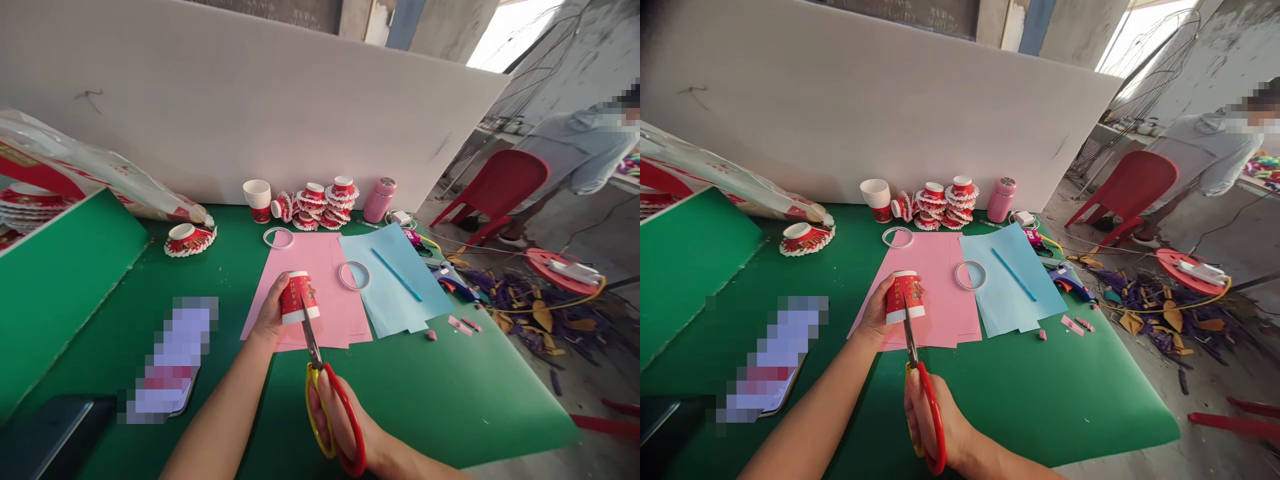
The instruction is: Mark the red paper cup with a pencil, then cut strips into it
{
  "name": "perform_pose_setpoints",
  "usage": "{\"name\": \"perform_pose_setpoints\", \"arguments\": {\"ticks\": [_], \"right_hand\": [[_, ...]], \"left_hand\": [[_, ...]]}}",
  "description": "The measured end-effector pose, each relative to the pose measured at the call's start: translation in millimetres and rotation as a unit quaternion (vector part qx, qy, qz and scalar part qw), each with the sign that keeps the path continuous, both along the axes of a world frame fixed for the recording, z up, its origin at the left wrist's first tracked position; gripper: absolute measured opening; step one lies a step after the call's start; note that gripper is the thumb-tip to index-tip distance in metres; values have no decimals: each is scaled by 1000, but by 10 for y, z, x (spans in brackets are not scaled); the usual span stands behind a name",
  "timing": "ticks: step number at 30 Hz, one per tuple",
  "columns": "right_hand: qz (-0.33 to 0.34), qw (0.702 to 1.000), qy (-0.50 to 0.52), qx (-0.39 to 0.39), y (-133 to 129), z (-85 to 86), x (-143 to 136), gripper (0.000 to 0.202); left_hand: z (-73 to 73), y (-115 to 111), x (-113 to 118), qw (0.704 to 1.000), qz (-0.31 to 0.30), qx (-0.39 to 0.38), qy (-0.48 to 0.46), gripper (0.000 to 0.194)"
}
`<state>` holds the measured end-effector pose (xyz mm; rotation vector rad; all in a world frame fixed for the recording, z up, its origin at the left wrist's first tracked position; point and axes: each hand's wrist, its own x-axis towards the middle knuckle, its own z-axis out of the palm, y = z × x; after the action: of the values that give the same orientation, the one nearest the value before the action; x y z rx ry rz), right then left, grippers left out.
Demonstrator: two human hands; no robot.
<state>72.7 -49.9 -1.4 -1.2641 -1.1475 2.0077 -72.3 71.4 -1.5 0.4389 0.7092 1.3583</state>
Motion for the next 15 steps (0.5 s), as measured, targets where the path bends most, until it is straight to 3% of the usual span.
{"name": "perform_pose_setpoints", "arguments": {"ticks": [9,15], "right_hand": [[16,999,-24,17,15,-12,0,70],[-10,999,-19,-30,29,5,-9,73]], "left_hand": [[-18,0,-4,1000,-7,-4,-6,30],[-3,3,-5,1000,6,-12,0,30]]}}
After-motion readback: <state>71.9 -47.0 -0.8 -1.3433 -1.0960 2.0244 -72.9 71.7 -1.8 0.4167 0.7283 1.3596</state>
